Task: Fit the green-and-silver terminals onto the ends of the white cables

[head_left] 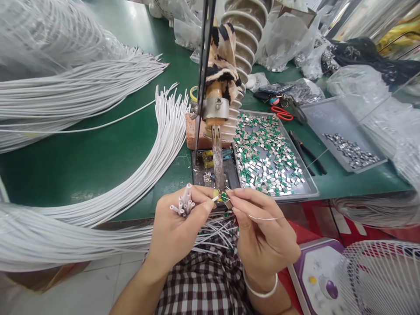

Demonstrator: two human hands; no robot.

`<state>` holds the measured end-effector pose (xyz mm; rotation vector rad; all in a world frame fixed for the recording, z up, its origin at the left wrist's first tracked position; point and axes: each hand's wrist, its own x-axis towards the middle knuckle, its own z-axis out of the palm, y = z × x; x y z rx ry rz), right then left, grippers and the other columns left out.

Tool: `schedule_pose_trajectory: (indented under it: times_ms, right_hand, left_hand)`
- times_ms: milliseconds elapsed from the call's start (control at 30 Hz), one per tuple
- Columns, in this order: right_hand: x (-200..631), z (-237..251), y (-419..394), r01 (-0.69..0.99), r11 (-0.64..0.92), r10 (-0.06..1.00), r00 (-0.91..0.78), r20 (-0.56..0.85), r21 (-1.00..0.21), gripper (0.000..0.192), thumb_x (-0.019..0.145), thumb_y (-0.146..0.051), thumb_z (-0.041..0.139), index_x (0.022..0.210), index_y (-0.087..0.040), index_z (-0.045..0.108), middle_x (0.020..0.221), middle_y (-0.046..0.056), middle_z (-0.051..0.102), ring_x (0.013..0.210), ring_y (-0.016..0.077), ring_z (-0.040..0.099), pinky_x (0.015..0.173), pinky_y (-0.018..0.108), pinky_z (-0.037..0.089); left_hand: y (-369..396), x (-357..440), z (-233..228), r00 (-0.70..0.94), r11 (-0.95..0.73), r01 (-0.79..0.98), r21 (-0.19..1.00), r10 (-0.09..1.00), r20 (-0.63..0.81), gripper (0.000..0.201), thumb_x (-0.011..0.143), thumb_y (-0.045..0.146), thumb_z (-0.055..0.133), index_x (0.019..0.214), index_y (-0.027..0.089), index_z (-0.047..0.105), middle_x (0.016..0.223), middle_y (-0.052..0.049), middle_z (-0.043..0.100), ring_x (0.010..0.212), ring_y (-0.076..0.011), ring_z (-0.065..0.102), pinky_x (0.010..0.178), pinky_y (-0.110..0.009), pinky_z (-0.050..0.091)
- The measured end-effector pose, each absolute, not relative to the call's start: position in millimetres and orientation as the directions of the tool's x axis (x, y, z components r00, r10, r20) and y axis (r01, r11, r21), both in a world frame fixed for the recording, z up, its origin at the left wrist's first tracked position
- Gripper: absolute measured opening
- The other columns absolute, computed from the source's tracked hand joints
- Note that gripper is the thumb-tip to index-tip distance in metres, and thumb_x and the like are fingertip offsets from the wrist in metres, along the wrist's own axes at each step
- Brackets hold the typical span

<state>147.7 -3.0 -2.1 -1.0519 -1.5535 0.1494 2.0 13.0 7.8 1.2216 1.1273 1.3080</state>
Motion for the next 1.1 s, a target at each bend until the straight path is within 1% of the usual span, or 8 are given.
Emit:
schedule_pose_trajectory:
  times_ms: [300,400,500,633,733,900,1000,1100]
  right_hand:
    - [150.3,-1.5,-5.7,0.360,0.602,0.737,0.091,0.669,-0.712,0.030,0.091,-0.004,0.062,0.113,-0.021,0.073,0.109,0.006,0.074,0.098,0.0183,0.072,0.081,0.035,0.064]
    - [151.4,-3.6,-6.7,0.212,0.575,0.787,0.122,0.605,-0.790,0.022,0.100,-0.017,0.052,0.107,-0.022,0.072,0.091,0.005,0.069,0.085,0.0184,0.067,0.069,0.036,0.059]
    - [151.9,-4.3,-6.9,0.107,0.499,0.850,0.133,0.510,-0.860,0.027,0.104,-0.024,0.045,0.093,-0.022,0.069,0.067,-0.001,0.059,0.063,0.0140,0.057,0.059,0.031,0.048]
    - [151.5,-1.2,-4.7,0.367,0.363,0.905,0.080,0.418,-0.856,0.020,0.099,-0.019,0.056,0.083,-0.020,0.067,0.067,-0.003,0.063,0.063,0.0103,0.058,0.061,0.025,0.046]
    - [150.6,0.3,-2.5,0.466,0.354,0.900,0.066,0.431,-0.811,0.018,0.095,-0.012,0.059,0.081,-0.019,0.066,0.070,-0.003,0.066,0.064,0.0086,0.059,0.062,0.022,0.046]
    - [150.7,-6.1,-3.3,0.466,0.478,0.845,-0.011,0.535,-0.744,0.019,0.096,-0.008,0.054,0.101,-0.018,0.069,0.089,0.002,0.075,0.080,0.0118,0.068,0.074,0.025,0.056]
    - [150.3,-11.9,-5.7,0.449,0.475,0.819,0.089,0.567,-0.757,0.029,0.098,-0.004,0.049,0.114,-0.020,0.067,0.101,0.003,0.078,0.086,0.0120,0.074,0.079,0.025,0.061]
    - [148.8,-14.1,-6.7,0.432,0.520,0.756,0.169,0.632,-0.737,0.029,0.096,-0.004,0.055,0.112,-0.022,0.069,0.098,0.001,0.079,0.090,0.0147,0.077,0.082,0.029,0.065]
  left_hand:
    - [9.6,0.3,-1.7,0.003,-0.031,-0.186,0.982,0.999,0.032,0.022,0.083,0.010,0.064,0.068,0.024,0.071,0.080,0.007,0.078,0.064,-0.0085,0.064,0.056,-0.018,0.045]
    - [8.3,-0.5,-4.4,0.014,-0.024,-0.170,0.985,1.000,0.027,0.022,0.084,0.009,0.064,0.067,0.023,0.070,0.082,0.006,0.079,0.073,-0.0101,0.069,0.064,-0.018,0.049]
    - [7.0,-1.2,-5.3,0.018,-0.053,-0.103,0.993,0.998,0.055,0.023,0.085,0.007,0.062,0.069,0.023,0.069,0.084,0.004,0.080,0.079,-0.0113,0.071,0.073,-0.019,0.052]
    - [7.7,-2.0,-1.6,0.092,-0.158,0.072,0.985,0.984,0.151,0.017,0.084,0.008,0.066,0.074,0.022,0.071,0.088,0.001,0.073,0.082,-0.0120,0.067,0.072,-0.020,0.049]
    - [10.2,-3.1,1.4,0.210,-0.163,0.124,0.979,0.968,0.134,0.020,0.087,0.010,0.062,0.070,0.020,0.067,0.081,0.000,0.067,0.079,-0.0128,0.063,0.070,-0.022,0.047]
    - [16.0,-4.8,0.0,0.257,-0.012,-0.006,1.000,0.966,0.013,0.022,0.087,0.015,0.061,0.065,0.019,0.063,0.068,0.003,0.064,0.065,-0.0113,0.057,0.062,-0.022,0.045]
    - [18.1,-5.8,-0.6,0.185,0.019,-0.051,0.999,0.983,-0.009,0.020,0.082,0.014,0.064,0.063,0.018,0.064,0.069,0.002,0.068,0.065,-0.0115,0.060,0.063,-0.022,0.047]
    - [19.2,-6.7,1.2,0.159,0.005,-0.061,0.998,0.987,0.004,0.020,0.081,0.013,0.065,0.061,0.019,0.064,0.069,0.002,0.069,0.065,-0.0128,0.062,0.063,-0.023,0.049]
